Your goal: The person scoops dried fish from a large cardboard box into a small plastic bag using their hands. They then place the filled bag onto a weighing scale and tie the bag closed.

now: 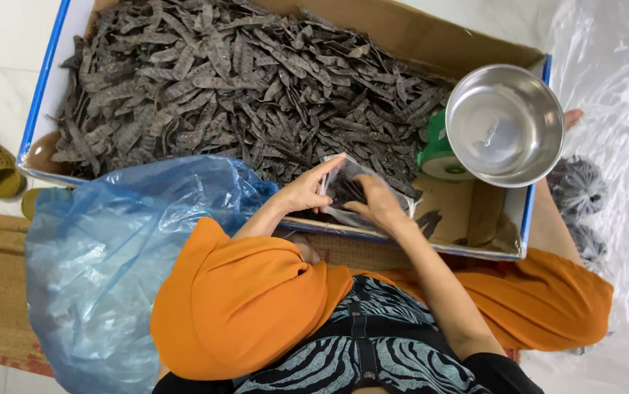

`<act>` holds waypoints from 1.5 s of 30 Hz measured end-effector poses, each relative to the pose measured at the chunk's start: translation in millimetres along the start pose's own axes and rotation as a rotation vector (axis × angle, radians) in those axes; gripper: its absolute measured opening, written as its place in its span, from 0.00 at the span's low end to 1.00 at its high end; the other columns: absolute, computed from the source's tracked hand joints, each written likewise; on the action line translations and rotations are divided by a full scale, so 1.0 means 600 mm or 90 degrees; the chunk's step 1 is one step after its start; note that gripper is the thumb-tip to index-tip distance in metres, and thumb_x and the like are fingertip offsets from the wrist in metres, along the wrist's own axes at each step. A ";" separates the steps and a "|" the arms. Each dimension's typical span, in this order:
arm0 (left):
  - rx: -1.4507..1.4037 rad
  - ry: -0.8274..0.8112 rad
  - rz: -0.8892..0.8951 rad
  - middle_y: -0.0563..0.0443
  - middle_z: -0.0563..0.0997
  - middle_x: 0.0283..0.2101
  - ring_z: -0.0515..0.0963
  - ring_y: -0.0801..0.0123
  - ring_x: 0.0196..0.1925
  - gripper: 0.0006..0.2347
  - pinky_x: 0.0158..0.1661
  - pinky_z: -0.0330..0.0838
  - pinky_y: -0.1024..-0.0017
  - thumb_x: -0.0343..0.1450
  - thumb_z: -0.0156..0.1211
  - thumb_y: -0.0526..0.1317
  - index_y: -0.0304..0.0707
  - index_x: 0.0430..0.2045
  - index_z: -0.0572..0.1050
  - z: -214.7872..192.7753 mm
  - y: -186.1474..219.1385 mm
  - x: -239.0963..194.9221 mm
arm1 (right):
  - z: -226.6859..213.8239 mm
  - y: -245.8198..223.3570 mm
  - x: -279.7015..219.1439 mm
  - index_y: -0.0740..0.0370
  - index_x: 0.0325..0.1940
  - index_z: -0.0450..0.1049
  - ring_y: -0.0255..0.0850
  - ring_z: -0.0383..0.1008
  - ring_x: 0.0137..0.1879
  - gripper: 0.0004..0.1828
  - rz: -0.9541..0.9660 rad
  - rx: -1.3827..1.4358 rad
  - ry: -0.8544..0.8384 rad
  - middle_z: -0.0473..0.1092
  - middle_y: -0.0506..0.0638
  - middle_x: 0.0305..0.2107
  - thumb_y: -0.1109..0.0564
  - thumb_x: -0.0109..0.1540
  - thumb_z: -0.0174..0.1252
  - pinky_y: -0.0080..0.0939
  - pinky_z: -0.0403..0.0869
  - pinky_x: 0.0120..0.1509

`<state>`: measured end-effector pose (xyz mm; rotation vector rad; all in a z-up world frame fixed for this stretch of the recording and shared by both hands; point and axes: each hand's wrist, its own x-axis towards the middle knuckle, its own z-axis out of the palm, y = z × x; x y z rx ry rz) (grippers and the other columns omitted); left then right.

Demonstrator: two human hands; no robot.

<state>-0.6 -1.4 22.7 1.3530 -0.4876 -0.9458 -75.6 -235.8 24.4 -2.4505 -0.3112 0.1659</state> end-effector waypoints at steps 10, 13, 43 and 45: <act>-0.024 0.117 0.020 0.39 0.70 0.69 0.82 0.71 0.29 0.40 0.25 0.76 0.76 0.63 0.57 0.22 0.44 0.74 0.53 -0.013 -0.036 0.009 | -0.124 0.007 -0.090 0.58 0.37 0.76 0.55 0.76 0.47 0.12 0.000 -0.288 -0.093 0.75 0.55 0.37 0.50 0.57 0.65 0.53 0.76 0.50; -0.035 0.150 0.006 0.39 0.70 0.70 0.83 0.69 0.29 0.38 0.25 0.76 0.75 0.64 0.56 0.21 0.40 0.75 0.54 -0.018 -0.003 0.018 | -0.174 0.003 -0.072 0.57 0.34 0.76 0.52 0.74 0.45 0.04 -0.086 -0.318 -0.052 0.73 0.52 0.33 0.57 0.57 0.63 0.51 0.73 0.52; 0.128 0.285 0.079 0.34 0.62 0.73 0.87 0.66 0.31 0.42 0.24 0.79 0.72 0.62 0.55 0.22 0.33 0.74 0.43 -0.015 0.044 0.137 | -0.080 0.060 -0.004 0.63 0.41 0.78 0.53 0.76 0.50 0.08 0.044 -0.326 -0.106 0.73 0.57 0.41 0.56 0.61 0.63 0.53 0.76 0.51; 0.123 0.284 0.050 0.34 0.58 0.73 0.86 0.66 0.28 0.43 0.23 0.79 0.73 0.61 0.53 0.22 0.35 0.74 0.42 -0.005 0.064 0.131 | -0.044 0.117 0.005 0.64 0.41 0.78 0.56 0.76 0.50 0.18 0.163 -0.343 -0.146 0.73 0.59 0.42 0.48 0.56 0.69 0.53 0.77 0.50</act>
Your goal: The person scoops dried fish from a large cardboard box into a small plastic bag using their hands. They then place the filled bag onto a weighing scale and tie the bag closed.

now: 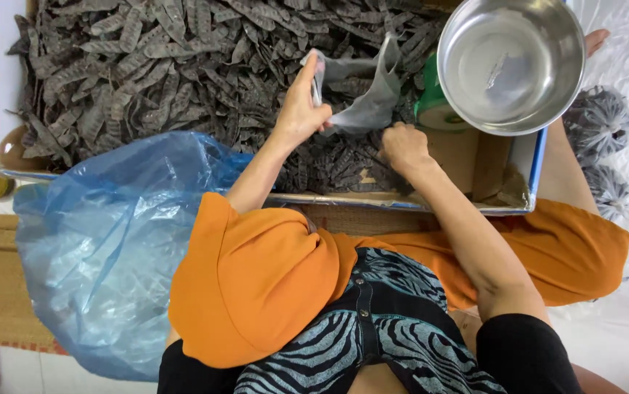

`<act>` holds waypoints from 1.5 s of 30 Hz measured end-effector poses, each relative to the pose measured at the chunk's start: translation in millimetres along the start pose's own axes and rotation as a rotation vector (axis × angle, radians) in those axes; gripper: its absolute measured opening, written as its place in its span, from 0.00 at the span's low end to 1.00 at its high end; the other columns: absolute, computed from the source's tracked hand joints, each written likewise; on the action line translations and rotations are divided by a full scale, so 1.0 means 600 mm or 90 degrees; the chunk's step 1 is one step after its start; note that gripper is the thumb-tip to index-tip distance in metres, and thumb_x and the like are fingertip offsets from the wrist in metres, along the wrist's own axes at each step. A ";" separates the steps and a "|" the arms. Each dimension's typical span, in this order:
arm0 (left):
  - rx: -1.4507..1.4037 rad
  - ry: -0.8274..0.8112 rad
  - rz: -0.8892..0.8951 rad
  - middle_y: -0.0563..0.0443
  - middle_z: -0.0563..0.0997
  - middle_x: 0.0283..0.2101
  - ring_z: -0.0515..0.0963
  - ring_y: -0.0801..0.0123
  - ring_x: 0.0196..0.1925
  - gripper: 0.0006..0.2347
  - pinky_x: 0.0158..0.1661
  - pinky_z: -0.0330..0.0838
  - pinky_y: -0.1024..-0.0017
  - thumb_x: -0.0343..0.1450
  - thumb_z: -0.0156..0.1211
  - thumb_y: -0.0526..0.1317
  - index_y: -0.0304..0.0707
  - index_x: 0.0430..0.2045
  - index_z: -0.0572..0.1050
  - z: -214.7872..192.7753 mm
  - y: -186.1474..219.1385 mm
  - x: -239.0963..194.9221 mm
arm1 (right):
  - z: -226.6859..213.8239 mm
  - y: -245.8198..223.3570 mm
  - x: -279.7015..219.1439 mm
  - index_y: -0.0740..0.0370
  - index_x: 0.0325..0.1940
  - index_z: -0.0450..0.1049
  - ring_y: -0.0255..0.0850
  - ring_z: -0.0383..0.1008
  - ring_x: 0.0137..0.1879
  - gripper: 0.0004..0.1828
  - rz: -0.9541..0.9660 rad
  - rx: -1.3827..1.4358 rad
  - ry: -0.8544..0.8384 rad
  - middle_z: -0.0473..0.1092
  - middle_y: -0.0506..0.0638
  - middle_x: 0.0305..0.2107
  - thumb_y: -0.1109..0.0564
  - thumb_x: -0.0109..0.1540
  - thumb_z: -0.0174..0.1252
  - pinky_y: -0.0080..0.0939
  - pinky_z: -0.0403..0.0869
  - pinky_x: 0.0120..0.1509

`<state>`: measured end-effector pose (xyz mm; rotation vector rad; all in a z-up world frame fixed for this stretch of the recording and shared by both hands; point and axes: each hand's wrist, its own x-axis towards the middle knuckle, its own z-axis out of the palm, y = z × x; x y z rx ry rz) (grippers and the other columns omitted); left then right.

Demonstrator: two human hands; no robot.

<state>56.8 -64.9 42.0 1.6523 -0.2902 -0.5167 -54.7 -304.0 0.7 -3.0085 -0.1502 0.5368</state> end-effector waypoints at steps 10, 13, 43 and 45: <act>-0.068 -0.009 0.040 0.33 0.57 0.76 0.85 0.68 0.30 0.42 0.25 0.77 0.75 0.63 0.53 0.21 0.34 0.75 0.42 0.008 -0.015 -0.019 | 0.075 0.080 0.051 0.62 0.50 0.77 0.60 0.73 0.54 0.18 -0.013 0.091 -0.050 0.72 0.62 0.47 0.52 0.60 0.66 0.58 0.73 0.55; -0.070 -0.009 0.032 0.34 0.56 0.76 0.85 0.69 0.31 0.42 0.25 0.77 0.75 0.64 0.53 0.21 0.34 0.75 0.42 0.011 -0.017 -0.020 | 0.028 0.110 -0.005 0.66 0.47 0.73 0.65 0.73 0.51 0.13 -0.074 0.198 0.062 0.71 0.66 0.44 0.55 0.62 0.62 0.60 0.72 0.53; -0.022 -0.150 0.172 0.45 0.59 0.79 0.77 0.81 0.39 0.40 0.35 0.72 0.82 0.68 0.53 0.21 0.44 0.78 0.47 0.032 0.024 -0.064 | 0.114 0.154 -0.033 0.55 0.56 0.75 0.60 0.75 0.56 0.30 -0.011 0.003 -0.131 0.74 0.61 0.47 0.47 0.52 0.73 0.57 0.74 0.55; -0.033 -0.149 0.169 0.46 0.58 0.80 0.77 0.82 0.39 0.40 0.37 0.73 0.83 0.69 0.53 0.21 0.45 0.78 0.47 0.029 0.022 -0.066 | 0.089 0.164 -0.049 0.53 0.60 0.73 0.60 0.74 0.55 0.33 -0.023 0.033 -0.131 0.75 0.61 0.47 0.48 0.52 0.71 0.58 0.73 0.54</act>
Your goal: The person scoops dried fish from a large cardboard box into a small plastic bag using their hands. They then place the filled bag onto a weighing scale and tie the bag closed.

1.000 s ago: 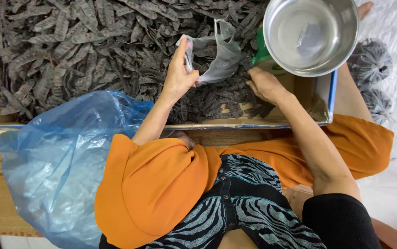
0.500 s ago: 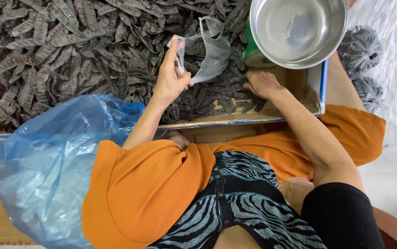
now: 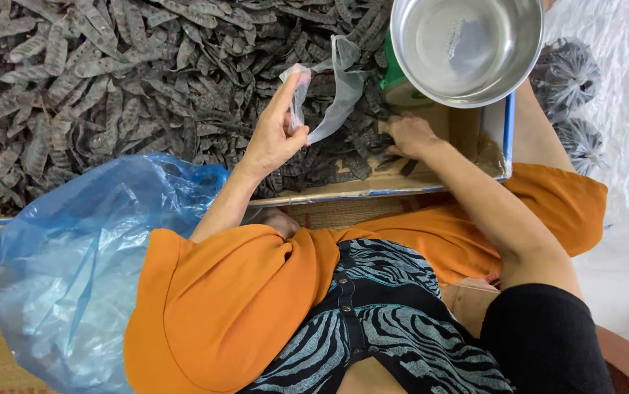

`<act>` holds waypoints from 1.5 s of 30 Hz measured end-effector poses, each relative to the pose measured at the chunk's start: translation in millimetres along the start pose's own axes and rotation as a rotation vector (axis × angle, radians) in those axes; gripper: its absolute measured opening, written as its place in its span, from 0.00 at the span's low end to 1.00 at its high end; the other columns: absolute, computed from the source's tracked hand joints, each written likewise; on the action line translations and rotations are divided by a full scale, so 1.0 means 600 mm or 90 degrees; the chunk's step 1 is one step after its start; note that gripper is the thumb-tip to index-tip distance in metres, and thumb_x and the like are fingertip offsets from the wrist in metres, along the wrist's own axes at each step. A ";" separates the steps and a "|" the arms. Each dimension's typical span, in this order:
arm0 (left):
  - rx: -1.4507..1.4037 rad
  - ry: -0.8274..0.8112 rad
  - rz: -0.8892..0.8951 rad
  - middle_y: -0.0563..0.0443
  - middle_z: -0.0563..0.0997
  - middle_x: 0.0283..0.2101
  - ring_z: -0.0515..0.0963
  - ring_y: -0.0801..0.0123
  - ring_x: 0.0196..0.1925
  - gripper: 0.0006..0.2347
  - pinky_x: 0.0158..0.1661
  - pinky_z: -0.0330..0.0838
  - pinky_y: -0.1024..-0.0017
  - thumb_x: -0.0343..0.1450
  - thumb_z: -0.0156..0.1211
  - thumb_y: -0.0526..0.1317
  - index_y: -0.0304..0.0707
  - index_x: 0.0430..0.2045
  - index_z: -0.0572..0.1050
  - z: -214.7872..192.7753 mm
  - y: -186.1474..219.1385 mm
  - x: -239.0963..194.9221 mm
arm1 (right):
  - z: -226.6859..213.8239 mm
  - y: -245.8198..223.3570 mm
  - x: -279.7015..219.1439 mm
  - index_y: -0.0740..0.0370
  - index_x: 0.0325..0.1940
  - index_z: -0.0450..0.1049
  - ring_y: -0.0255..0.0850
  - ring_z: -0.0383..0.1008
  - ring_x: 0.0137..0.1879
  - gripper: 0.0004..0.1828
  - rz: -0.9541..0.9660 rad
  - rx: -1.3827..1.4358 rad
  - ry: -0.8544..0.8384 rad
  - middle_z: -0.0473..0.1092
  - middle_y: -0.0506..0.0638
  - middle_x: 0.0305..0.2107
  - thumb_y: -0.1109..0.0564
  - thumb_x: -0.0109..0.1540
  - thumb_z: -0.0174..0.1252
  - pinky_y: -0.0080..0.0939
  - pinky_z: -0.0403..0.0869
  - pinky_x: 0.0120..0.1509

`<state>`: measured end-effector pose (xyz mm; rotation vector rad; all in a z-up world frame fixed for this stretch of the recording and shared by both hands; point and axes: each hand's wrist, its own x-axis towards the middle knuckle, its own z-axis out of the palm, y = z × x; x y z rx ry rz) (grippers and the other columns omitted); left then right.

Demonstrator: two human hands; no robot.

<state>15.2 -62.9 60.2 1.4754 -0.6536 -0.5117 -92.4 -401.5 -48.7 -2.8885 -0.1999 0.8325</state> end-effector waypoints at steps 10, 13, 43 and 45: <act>-0.072 0.061 -0.022 0.45 0.55 0.80 0.80 0.78 0.41 0.41 0.37 0.78 0.79 0.68 0.54 0.20 0.44 0.78 0.44 -0.003 -0.010 -0.011 | -0.126 -0.017 -0.148 0.55 0.62 0.74 0.58 0.78 0.48 0.27 0.000 0.144 0.064 0.78 0.60 0.40 0.46 0.60 0.68 0.53 0.75 0.52; -0.044 0.083 -0.029 0.44 0.54 0.80 0.78 0.77 0.43 0.42 0.38 0.76 0.80 0.67 0.55 0.20 0.44 0.78 0.43 -0.005 -0.014 -0.013 | -0.161 -0.069 -0.165 0.60 0.56 0.76 0.47 0.76 0.43 0.21 -0.032 0.453 0.136 0.78 0.54 0.37 0.52 0.60 0.68 0.45 0.75 0.47; 0.156 0.176 0.156 0.42 0.60 0.76 0.74 0.66 0.59 0.35 0.42 0.73 0.79 0.67 0.50 0.22 0.41 0.74 0.57 0.008 -0.027 -0.032 | -0.206 -0.245 0.073 0.63 0.61 0.70 0.61 0.75 0.51 0.38 -0.061 0.112 0.201 0.73 0.64 0.51 0.49 0.50 0.73 0.58 0.74 0.51; 0.135 0.201 0.114 0.41 0.61 0.75 0.78 0.70 0.47 0.34 0.40 0.72 0.79 0.66 0.50 0.22 0.41 0.72 0.58 0.002 -0.019 -0.033 | -0.219 -0.253 0.061 0.62 0.63 0.68 0.61 0.75 0.51 0.43 -0.037 0.049 0.282 0.71 0.62 0.53 0.47 0.47 0.74 0.58 0.75 0.47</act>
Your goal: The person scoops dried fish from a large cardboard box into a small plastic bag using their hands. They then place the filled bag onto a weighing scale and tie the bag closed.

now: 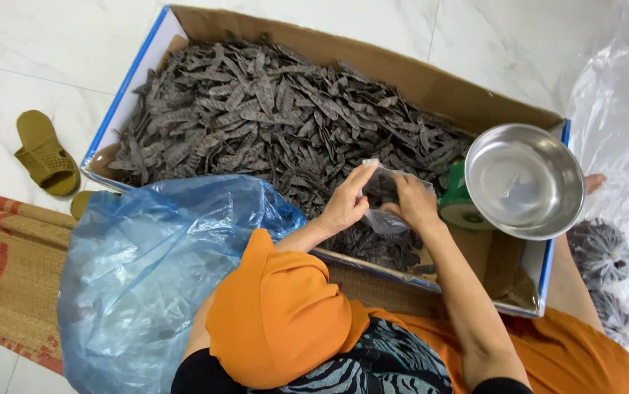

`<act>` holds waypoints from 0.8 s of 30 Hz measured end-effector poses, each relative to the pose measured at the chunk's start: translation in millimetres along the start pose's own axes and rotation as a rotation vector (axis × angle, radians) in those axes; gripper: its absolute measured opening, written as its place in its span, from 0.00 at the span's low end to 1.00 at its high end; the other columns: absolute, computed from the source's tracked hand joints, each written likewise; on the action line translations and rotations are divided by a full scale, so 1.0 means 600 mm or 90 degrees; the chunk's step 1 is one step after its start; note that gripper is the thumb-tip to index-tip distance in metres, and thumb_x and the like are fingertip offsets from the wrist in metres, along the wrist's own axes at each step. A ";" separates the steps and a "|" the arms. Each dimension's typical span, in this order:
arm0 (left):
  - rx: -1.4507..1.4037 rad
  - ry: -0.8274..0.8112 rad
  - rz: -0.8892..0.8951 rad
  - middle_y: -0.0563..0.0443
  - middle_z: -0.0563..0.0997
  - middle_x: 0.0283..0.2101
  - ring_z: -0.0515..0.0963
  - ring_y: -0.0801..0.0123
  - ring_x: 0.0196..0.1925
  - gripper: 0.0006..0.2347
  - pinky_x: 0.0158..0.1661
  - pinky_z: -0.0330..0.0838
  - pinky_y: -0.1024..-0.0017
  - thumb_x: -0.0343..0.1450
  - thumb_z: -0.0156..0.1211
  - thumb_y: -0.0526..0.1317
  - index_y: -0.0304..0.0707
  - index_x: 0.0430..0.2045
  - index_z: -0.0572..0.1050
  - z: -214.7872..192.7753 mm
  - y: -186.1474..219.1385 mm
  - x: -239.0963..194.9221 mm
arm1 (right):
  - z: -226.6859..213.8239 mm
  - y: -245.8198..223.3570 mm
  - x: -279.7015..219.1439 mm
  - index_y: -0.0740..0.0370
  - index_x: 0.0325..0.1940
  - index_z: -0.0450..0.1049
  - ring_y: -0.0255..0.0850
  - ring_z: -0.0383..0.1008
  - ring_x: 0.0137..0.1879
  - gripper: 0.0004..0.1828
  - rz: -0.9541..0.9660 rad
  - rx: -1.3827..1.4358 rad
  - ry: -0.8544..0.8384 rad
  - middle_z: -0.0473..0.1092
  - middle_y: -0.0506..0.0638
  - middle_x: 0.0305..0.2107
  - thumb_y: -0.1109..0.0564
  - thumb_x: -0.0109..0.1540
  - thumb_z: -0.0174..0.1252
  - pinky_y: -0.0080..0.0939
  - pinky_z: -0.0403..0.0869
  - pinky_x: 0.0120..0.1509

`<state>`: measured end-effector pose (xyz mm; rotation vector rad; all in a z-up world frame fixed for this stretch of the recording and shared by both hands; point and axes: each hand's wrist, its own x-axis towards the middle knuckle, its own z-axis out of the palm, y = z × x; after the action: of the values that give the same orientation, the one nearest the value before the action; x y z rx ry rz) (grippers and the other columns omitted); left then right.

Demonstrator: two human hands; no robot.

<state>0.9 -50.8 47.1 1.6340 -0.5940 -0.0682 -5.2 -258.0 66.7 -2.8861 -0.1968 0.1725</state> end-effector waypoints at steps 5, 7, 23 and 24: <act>0.001 0.059 -0.001 0.40 0.64 0.73 0.77 0.69 0.45 0.33 0.36 0.70 0.78 0.66 0.49 0.22 0.39 0.72 0.59 -0.014 0.003 0.006 | -0.032 0.018 -0.041 0.62 0.54 0.73 0.56 0.78 0.51 0.33 0.108 -0.170 -0.078 0.73 0.59 0.49 0.38 0.55 0.68 0.55 0.78 0.46; 0.020 0.080 0.010 0.41 0.67 0.70 0.77 0.69 0.44 0.32 0.37 0.71 0.77 0.66 0.49 0.22 0.38 0.71 0.62 -0.015 -0.005 0.009 | -0.046 0.035 -0.065 0.61 0.45 0.76 0.53 0.78 0.49 0.25 0.125 -0.177 -0.063 0.74 0.57 0.44 0.37 0.60 0.64 0.54 0.77 0.46; 0.048 0.042 -0.045 0.38 0.73 0.64 0.80 0.62 0.49 0.33 0.42 0.74 0.74 0.64 0.51 0.25 0.30 0.70 0.59 0.002 -0.030 0.032 | -0.036 -0.007 -0.155 0.60 0.40 0.81 0.53 0.77 0.50 0.11 -0.157 0.158 -0.086 0.77 0.55 0.41 0.52 0.58 0.64 0.51 0.75 0.54; 0.052 0.040 -0.058 0.38 0.73 0.64 0.80 0.62 0.48 0.33 0.42 0.74 0.74 0.63 0.51 0.25 0.30 0.70 0.59 0.004 -0.032 0.032 | -0.008 -0.025 -0.146 0.61 0.45 0.79 0.52 0.76 0.53 0.14 -0.183 0.151 -0.200 0.76 0.56 0.46 0.53 0.59 0.64 0.50 0.75 0.59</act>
<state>23.2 -60.4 34.3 1.7358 -0.4799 -0.0598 -92.5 -257.8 83.6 -2.5464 -0.5994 0.5554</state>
